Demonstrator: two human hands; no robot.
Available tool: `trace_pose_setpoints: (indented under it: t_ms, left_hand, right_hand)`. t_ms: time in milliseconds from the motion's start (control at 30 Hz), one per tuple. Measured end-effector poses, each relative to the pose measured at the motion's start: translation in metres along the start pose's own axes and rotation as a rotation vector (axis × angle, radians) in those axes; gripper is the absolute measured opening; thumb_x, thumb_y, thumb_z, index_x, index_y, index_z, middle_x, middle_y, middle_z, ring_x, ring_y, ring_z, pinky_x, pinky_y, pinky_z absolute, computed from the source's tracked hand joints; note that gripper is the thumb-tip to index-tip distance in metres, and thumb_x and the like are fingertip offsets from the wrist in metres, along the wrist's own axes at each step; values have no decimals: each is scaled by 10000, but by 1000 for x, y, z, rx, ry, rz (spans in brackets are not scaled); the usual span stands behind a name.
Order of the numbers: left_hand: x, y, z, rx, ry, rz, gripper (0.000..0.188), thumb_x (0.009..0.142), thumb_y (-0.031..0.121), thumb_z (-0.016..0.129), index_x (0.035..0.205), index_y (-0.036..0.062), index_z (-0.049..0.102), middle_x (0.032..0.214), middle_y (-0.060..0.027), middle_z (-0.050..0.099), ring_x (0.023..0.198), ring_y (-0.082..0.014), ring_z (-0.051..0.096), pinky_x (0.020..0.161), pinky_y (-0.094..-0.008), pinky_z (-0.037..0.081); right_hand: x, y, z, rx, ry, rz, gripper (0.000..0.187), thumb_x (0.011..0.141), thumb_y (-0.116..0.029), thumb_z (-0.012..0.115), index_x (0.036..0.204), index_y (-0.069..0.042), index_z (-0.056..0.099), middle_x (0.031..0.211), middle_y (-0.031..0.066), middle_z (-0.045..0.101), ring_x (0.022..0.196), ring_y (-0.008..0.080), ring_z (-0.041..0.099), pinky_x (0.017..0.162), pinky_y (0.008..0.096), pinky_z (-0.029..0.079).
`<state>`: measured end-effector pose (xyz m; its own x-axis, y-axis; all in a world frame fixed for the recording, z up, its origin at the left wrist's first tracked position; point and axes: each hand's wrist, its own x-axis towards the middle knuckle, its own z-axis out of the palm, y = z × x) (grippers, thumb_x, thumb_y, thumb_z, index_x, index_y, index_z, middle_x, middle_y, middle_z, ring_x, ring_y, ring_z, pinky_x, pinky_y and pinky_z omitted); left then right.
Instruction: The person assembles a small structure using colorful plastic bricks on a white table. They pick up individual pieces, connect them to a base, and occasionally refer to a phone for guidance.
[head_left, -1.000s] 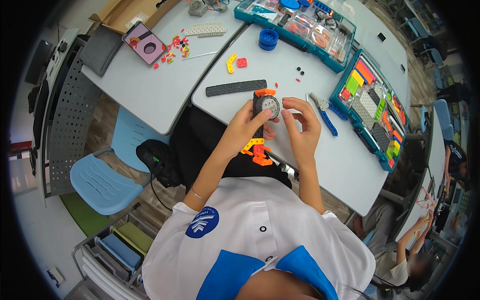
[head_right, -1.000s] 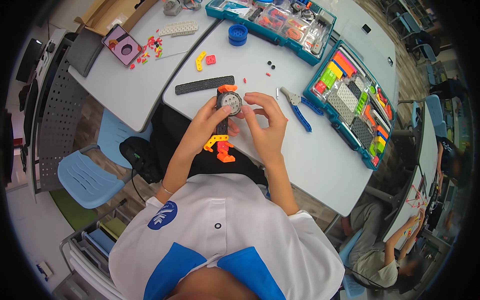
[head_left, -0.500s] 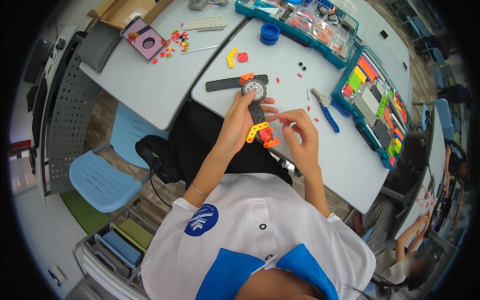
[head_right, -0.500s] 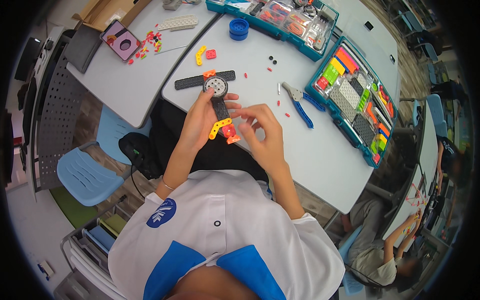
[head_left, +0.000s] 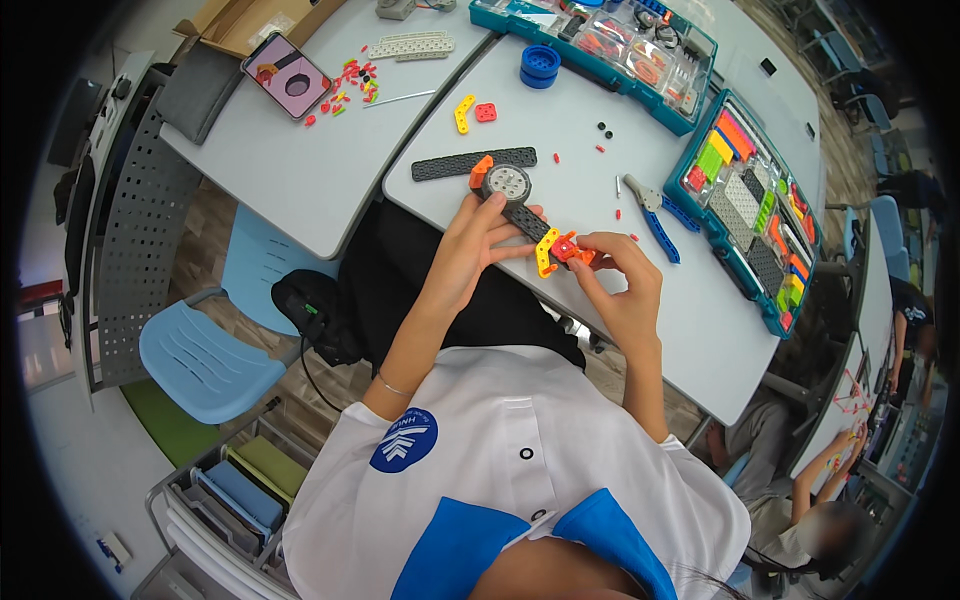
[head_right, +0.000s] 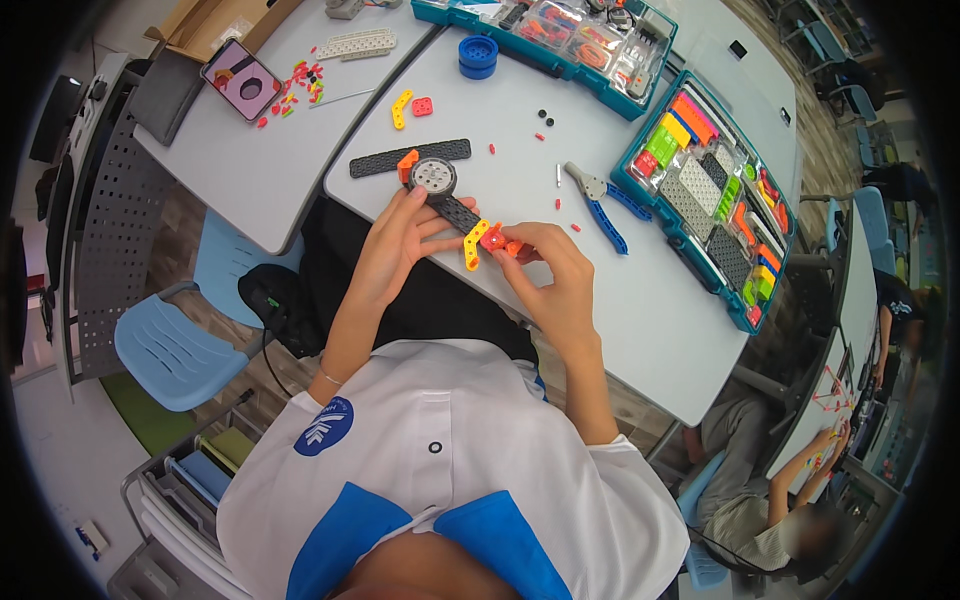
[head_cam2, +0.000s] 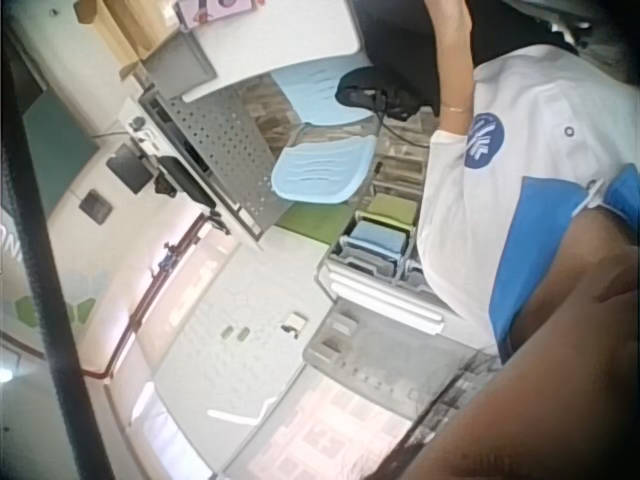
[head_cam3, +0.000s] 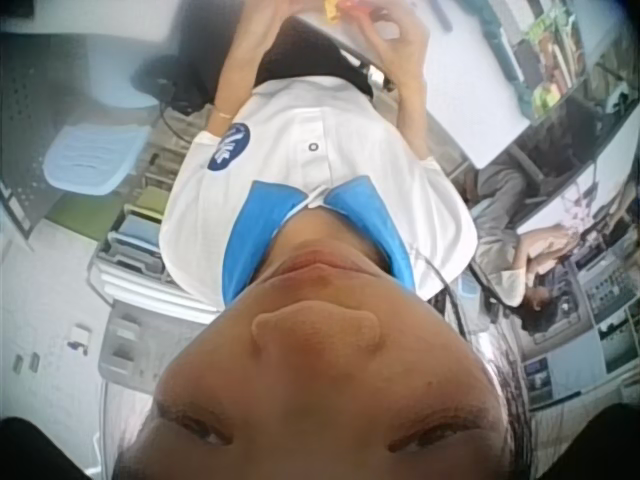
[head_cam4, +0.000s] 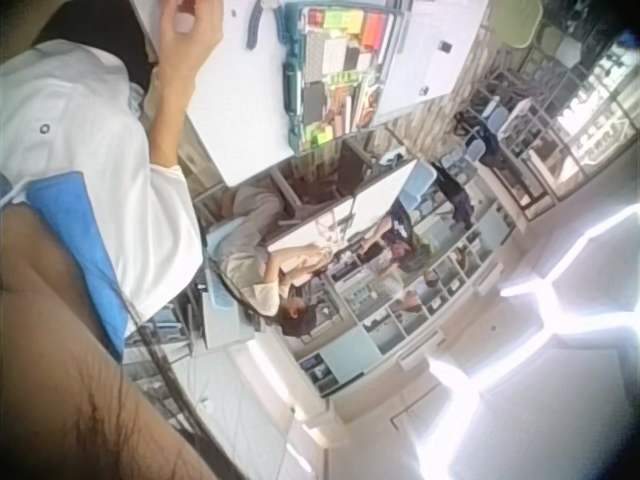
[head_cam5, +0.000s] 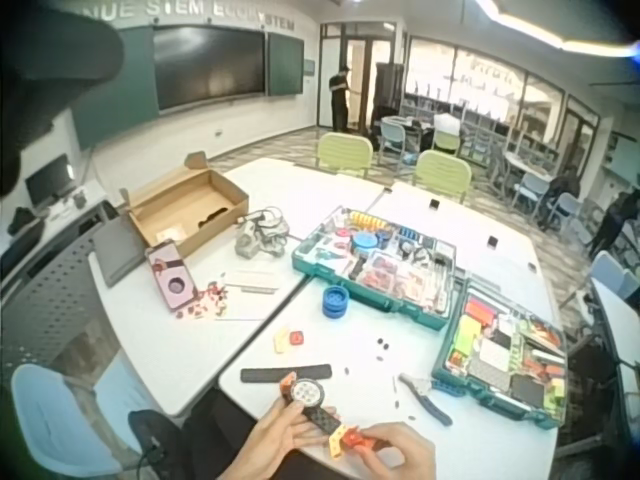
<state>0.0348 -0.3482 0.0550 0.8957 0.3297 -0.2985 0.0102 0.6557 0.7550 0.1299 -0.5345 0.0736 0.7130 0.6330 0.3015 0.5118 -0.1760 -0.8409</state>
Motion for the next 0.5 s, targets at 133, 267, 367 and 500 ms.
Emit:
trace_pose_setpoints:
  t_ms: [133, 267, 367, 500]
  left_hand:
    - [-10, 2, -12, 181, 27, -31, 425, 1059, 276, 470, 1307, -69, 459, 1226, -281, 627, 1154, -331, 653, 869, -399, 593]
    - [-29, 12, -18, 337, 39, -42, 430, 1057, 256, 474, 1323, -83, 474, 1171, -257, 657, 1073, -296, 693, 842, -363, 600]
    - [-35, 26, -31, 469, 42, -24, 398, 1058, 233, 470, 1318, -67, 499, 1138, -235, 673, 1025, -273, 711, 835, -341, 599]
    - [-19, 44, -50, 688, 254, 210, 294, 1018, 182, 566, 1229, -19, 604, 1043, -143, 704, 892, -182, 703, 726, -266, 564]
  right_hand:
    - [1, 5, -9, -31, 13, -3, 236, 802, 40, 759, 1028, -4, 706, 1002, 92, 708, 818, 168, 683, 741, 275, 573]
    - [5, 8, -17, -61, 28, -11, 234, 804, 32, 760, 1029, -10, 710, 1001, 93, 711, 806, 167, 675, 732, 274, 561]
    - [9, 11, -22, -98, 29, -36, 244, 801, 27, 761, 1037, -18, 714, 998, 96, 715, 818, 167, 662, 735, 275, 547]
    - [13, 12, -22, -154, 19, -84, 292, 788, 21, 771, 1070, -33, 716, 1021, 92, 713, 839, 164, 635, 732, 278, 527]
